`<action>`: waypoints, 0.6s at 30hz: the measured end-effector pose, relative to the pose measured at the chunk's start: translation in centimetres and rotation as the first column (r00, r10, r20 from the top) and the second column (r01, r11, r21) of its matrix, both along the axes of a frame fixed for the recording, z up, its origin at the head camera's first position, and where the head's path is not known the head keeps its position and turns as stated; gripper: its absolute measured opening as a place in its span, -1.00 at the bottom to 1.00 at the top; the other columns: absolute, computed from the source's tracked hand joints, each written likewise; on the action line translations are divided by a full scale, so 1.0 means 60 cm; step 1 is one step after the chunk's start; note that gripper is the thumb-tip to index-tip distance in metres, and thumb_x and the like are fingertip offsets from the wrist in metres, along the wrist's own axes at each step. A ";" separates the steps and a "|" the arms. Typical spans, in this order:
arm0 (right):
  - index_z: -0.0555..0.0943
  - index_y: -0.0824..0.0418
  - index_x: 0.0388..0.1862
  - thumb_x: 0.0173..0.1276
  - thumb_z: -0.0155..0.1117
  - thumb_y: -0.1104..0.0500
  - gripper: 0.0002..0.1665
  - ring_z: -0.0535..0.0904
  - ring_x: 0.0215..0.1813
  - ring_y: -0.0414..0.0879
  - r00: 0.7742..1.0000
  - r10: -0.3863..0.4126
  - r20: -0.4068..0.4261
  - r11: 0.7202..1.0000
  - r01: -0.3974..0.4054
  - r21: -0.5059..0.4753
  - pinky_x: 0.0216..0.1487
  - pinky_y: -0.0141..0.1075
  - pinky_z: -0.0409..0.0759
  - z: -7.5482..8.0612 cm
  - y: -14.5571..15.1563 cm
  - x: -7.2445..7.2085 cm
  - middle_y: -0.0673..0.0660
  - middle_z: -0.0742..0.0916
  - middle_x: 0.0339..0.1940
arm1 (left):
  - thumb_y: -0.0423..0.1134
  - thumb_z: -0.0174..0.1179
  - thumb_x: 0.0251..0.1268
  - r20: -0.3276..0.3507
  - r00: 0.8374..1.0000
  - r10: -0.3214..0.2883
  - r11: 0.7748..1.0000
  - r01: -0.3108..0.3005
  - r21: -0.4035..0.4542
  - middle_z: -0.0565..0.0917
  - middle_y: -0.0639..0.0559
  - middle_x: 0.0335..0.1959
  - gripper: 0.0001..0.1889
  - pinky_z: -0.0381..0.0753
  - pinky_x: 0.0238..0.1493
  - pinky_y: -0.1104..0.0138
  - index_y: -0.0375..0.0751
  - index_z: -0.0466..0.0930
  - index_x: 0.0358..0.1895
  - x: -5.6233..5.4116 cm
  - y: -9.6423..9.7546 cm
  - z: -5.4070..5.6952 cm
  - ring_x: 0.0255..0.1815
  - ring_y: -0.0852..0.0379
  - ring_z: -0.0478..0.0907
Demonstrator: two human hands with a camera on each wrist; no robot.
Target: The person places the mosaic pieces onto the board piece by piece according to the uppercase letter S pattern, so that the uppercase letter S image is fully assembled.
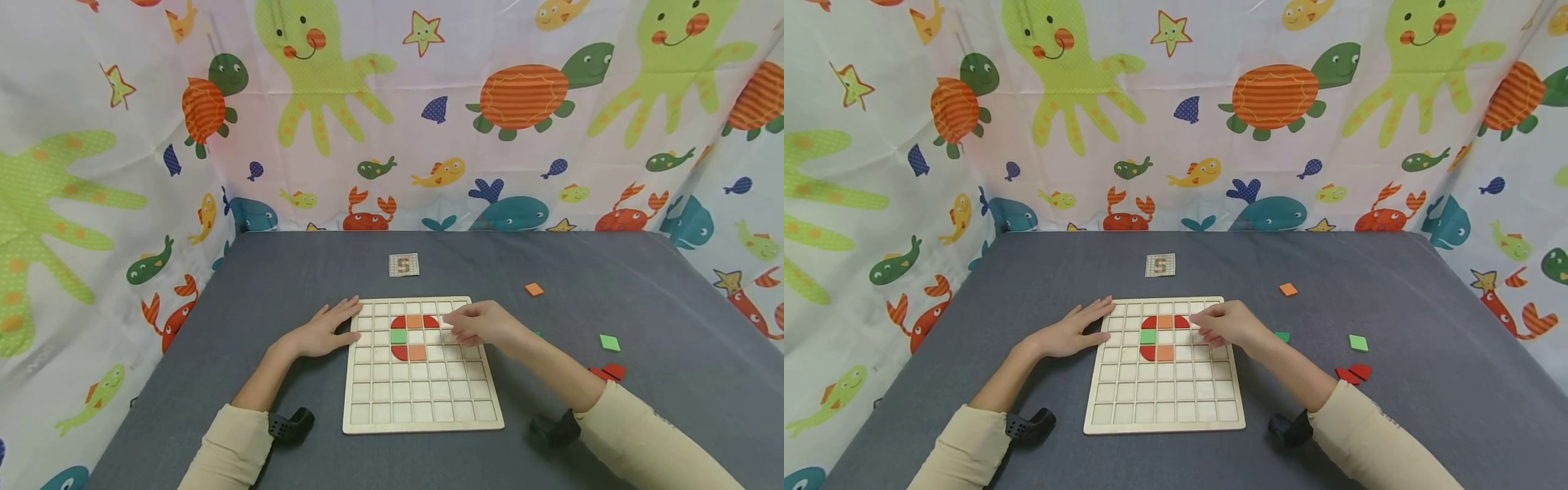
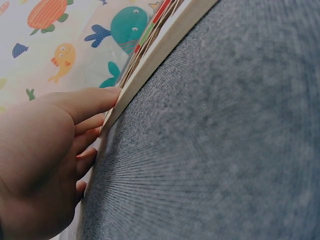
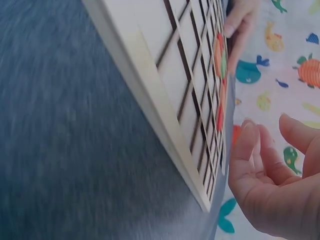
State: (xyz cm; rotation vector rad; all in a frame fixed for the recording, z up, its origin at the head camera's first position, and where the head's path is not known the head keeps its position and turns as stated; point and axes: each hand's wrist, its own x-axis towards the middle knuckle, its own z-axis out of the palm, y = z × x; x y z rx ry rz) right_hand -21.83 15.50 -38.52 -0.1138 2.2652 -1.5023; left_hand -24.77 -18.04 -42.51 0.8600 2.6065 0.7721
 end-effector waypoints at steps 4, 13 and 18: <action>0.58 0.43 0.07 0.35 0.27 0.02 -0.48 0.58 -0.22 -0.03 0.999 -0.033 0.015 0.999 0.033 0.004 -0.11 -0.23 0.61 0.006 0.021 -0.005 0.23 0.66 -0.19 | -0.07 0.05 0.44 -0.002 1.000 0.006 1.000 -0.006 -0.002 -0.02 -0.21 0.51 -0.29 -0.30 0.39 -0.12 -0.35 0.02 0.48 0.001 0.001 0.003 0.50 -0.17 -0.18; 0.55 0.46 0.10 0.36 0.26 -0.01 -0.42 0.56 -0.23 -0.04 0.997 -0.072 0.000 0.997 0.072 0.037 -0.09 -0.25 0.61 0.005 0.066 -0.013 0.21 0.64 -0.23 | -0.08 0.06 0.44 -0.009 1.000 0.016 1.000 -0.016 0.004 0.00 -0.21 0.50 -0.30 -0.29 0.38 -0.13 -0.35 0.04 0.48 0.003 0.002 0.004 0.50 -0.17 -0.16; 0.51 0.49 0.13 0.39 0.22 -0.05 -0.37 0.59 -0.16 0.00 0.998 -0.065 -0.019 0.996 0.066 0.059 -0.05 -0.23 0.60 -0.001 0.091 -0.016 0.27 0.65 -0.13 | -0.08 0.05 0.44 -0.007 1.000 0.015 1.000 -0.015 0.001 -0.01 -0.22 0.50 -0.30 -0.29 0.38 -0.13 -0.35 0.03 0.48 0.002 0.002 0.003 0.50 -0.18 -0.17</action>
